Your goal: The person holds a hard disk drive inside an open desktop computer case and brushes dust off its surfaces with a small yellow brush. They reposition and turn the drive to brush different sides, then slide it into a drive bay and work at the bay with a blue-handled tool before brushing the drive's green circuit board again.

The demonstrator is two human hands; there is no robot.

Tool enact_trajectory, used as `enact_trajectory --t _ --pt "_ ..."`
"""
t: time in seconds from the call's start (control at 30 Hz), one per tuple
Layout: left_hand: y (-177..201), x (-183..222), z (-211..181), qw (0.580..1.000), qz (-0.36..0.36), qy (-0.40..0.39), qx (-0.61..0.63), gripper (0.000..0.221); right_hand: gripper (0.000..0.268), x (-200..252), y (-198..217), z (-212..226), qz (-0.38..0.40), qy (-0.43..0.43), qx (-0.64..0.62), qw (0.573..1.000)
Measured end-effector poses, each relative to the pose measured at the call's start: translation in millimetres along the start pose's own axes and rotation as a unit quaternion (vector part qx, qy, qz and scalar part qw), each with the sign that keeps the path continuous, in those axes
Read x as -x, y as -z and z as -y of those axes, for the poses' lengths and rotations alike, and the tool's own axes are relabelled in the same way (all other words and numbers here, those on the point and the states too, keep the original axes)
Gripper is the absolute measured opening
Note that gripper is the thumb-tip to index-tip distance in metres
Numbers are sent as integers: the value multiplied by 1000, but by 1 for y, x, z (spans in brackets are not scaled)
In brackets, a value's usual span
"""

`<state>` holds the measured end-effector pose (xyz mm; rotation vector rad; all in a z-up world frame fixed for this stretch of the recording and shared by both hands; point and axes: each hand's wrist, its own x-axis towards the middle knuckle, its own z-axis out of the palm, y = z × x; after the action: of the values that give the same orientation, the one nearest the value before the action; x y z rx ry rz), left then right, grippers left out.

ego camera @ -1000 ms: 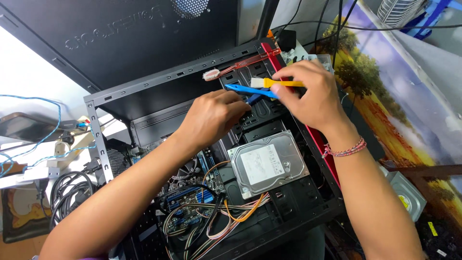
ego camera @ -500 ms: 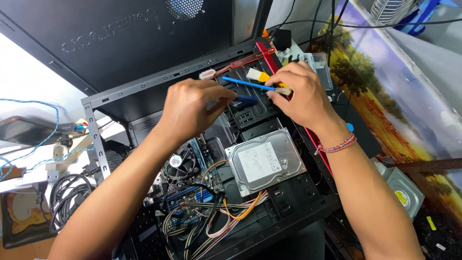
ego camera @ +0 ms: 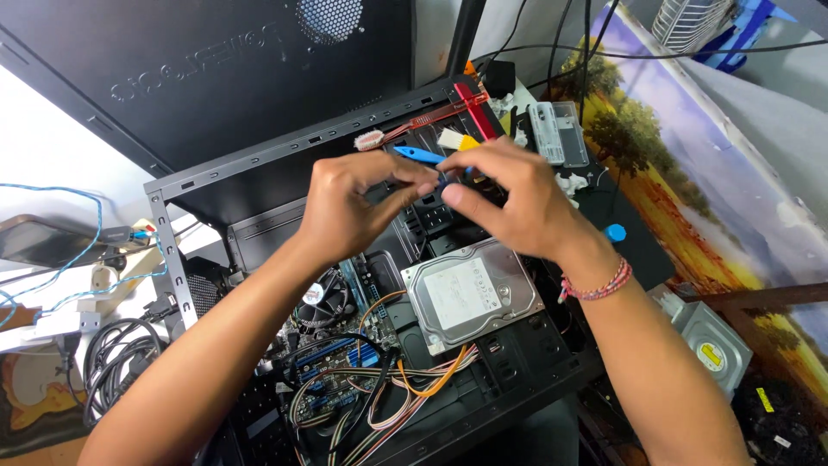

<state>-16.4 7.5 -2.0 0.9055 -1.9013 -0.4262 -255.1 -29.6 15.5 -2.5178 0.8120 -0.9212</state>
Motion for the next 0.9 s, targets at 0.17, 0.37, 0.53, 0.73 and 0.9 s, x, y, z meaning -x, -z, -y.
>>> enact_trajectory --t 0.17,0.37,0.53,0.73,0.9 --pt "-10 4 -7 1000 -7 5 18 12 28 9 5 16 42 -22 -54 997" --pt "-11 -2 -31 992 57 62 96 40 23 27 40 15 47 -69 -63 995" --pt "-17 -1 -21 982 179 -41 30 28 33 65 77 -18 -21 -262 -110 958" --pt "-31 -4 -35 958 280 -48 28 44 29 93 96 -56 -203 -219 -215 930" --pt "-39 -10 -48 945 328 -20 0 67 18 122 74 -133 -326 -254 -153 898"
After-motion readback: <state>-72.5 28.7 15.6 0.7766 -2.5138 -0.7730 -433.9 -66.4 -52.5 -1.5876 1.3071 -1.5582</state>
